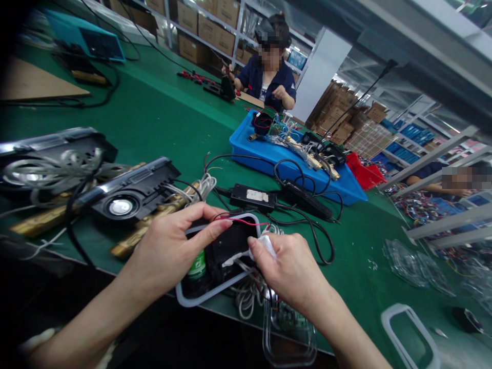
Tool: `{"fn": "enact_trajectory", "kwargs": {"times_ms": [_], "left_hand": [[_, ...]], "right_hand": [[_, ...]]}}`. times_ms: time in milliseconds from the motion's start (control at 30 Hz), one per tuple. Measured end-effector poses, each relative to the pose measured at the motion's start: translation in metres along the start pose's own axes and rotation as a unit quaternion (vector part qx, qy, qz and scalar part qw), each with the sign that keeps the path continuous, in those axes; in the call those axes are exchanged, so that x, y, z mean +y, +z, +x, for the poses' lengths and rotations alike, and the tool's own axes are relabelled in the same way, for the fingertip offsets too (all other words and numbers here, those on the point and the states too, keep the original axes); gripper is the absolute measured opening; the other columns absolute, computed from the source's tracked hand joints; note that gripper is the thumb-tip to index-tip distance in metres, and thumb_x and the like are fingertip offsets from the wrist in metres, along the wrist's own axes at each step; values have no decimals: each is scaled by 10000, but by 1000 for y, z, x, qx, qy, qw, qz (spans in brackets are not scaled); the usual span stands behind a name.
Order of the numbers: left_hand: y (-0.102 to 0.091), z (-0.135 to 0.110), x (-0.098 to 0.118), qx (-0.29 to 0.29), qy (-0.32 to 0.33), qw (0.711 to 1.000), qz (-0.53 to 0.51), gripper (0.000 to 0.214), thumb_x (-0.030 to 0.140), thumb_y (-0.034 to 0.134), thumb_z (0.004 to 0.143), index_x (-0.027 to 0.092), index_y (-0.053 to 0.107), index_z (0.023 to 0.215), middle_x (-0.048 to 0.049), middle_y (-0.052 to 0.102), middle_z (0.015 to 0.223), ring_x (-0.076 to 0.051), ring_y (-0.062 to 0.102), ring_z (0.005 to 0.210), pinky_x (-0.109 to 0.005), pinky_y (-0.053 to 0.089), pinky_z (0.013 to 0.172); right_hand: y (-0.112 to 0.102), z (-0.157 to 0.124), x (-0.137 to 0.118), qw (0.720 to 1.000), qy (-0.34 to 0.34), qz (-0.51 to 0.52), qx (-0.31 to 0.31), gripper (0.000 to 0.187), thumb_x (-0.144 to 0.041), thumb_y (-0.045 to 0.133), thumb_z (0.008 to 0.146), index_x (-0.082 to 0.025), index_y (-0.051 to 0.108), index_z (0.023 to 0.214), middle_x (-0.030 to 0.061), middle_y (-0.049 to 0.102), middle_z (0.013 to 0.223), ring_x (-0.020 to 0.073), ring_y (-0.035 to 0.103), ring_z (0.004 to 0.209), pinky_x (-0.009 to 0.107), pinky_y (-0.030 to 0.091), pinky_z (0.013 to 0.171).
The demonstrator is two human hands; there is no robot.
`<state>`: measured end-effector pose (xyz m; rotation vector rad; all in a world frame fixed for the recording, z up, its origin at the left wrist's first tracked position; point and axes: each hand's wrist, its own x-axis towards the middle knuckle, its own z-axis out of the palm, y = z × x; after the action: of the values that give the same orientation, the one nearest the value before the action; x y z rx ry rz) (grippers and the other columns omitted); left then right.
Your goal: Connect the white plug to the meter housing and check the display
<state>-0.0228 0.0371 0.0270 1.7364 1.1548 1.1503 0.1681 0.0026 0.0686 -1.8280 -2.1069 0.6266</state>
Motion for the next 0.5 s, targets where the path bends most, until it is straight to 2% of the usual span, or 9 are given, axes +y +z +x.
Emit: {"fn": "enact_trajectory", "kwargs": {"times_ms": [500], "left_hand": [[-1, 0, 1, 1, 2, 1000, -1, 198, 437, 594, 879, 247, 646, 862, 78, 665, 803, -125, 604, 727, -243, 385, 650]], "right_hand": [[2, 3, 2, 1000, -10, -7, 21, 491, -492, 422, 918, -193, 379, 530, -51, 346, 479, 86, 282, 459, 255, 183, 456]]}}
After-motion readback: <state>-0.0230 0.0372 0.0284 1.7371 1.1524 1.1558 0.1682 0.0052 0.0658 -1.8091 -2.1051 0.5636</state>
